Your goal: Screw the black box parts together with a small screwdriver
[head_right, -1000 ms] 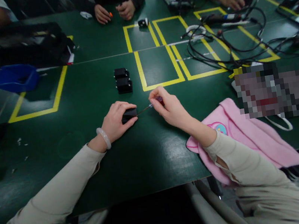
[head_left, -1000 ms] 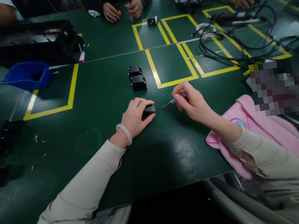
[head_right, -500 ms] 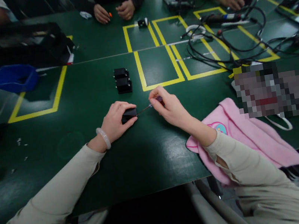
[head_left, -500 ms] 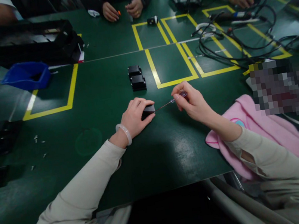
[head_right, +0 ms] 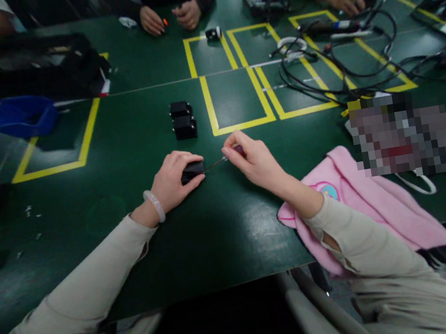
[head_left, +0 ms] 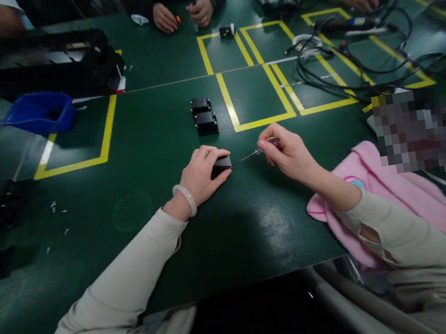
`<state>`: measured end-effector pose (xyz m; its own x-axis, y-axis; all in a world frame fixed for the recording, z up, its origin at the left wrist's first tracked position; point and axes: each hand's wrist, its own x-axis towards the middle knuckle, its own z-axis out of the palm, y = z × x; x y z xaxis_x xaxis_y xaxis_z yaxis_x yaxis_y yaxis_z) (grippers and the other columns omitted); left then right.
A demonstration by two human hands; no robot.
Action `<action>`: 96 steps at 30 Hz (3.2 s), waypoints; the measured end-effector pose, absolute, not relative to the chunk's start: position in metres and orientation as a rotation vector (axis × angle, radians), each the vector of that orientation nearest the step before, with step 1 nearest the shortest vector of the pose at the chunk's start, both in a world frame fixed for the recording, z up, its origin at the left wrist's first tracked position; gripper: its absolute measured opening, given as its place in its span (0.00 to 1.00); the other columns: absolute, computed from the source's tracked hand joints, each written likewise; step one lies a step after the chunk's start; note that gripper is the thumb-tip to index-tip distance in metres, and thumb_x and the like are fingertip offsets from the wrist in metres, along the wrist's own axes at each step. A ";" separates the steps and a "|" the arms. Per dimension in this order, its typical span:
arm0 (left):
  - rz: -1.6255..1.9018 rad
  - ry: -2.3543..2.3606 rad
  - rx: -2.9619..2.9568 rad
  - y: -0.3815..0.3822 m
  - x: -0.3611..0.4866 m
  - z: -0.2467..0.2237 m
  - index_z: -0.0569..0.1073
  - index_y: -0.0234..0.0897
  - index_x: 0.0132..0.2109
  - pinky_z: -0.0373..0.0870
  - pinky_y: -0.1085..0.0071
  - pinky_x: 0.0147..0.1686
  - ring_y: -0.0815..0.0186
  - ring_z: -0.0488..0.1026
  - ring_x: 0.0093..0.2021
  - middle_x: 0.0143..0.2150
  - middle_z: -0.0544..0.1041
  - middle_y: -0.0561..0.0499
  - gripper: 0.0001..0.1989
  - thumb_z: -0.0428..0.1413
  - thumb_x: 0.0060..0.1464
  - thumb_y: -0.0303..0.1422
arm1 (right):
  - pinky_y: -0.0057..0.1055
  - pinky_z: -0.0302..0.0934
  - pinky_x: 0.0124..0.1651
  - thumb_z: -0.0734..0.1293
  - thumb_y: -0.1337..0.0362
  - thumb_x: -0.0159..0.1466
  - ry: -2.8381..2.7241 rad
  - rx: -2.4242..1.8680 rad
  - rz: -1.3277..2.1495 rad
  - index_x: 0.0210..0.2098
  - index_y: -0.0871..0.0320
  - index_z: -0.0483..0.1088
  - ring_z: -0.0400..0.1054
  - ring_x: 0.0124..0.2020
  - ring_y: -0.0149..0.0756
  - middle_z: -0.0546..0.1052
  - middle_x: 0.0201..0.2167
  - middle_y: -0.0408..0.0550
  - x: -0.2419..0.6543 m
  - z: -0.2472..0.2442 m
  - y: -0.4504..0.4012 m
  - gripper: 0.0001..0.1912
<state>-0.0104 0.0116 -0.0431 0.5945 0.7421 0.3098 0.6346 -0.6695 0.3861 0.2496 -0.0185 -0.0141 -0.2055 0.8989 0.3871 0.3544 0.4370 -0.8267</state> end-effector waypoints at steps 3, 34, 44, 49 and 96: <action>0.664 1.133 2.589 0.011 -0.010 -0.043 0.72 0.40 0.60 0.73 0.53 0.56 0.53 0.72 0.56 0.55 0.74 0.43 0.18 0.59 0.66 0.36 | 0.31 0.56 0.30 0.65 0.52 0.74 -1.749 -1.062 0.751 0.43 0.53 0.65 0.64 0.26 0.31 0.68 0.27 0.39 0.249 -0.015 -0.018 0.11; 0.672 1.120 2.601 0.012 -0.011 -0.044 0.72 0.38 0.61 0.73 0.54 0.56 0.52 0.71 0.56 0.55 0.74 0.42 0.18 0.59 0.66 0.35 | 0.31 0.55 0.32 0.65 0.56 0.74 -1.756 -1.037 0.756 0.40 0.53 0.65 0.64 0.27 0.31 0.68 0.27 0.39 0.249 -0.015 -0.018 0.09; 0.670 1.125 2.594 0.011 -0.012 -0.043 0.72 0.39 0.61 0.73 0.53 0.56 0.52 0.71 0.56 0.55 0.74 0.43 0.18 0.59 0.66 0.36 | 0.31 0.54 0.31 0.65 0.54 0.74 -1.758 -1.051 0.765 0.40 0.53 0.65 0.62 0.26 0.30 0.68 0.27 0.38 0.250 -0.017 -0.018 0.10; 0.659 1.131 2.588 0.011 -0.011 -0.042 0.72 0.39 0.60 0.73 0.53 0.56 0.52 0.71 0.56 0.55 0.74 0.43 0.18 0.58 0.66 0.36 | 0.31 0.56 0.31 0.64 0.56 0.74 -1.759 -1.043 0.759 0.43 0.53 0.66 0.65 0.28 0.31 0.69 0.30 0.40 0.249 -0.015 -0.018 0.08; 0.651 1.157 2.569 0.010 -0.010 -0.041 0.71 0.42 0.60 0.73 0.52 0.57 0.53 0.71 0.57 0.55 0.74 0.44 0.17 0.59 0.66 0.36 | 0.32 0.57 0.31 0.64 0.49 0.74 -1.736 -1.051 0.755 0.44 0.52 0.65 0.66 0.29 0.33 0.69 0.30 0.41 0.249 -0.017 -0.018 0.14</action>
<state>-0.0098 0.0104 -0.0412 0.5852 0.7553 0.2950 0.6440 -0.6540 0.3969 0.2488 -0.0182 -0.0169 -0.1928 0.8960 0.4001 0.3180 0.4428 -0.8383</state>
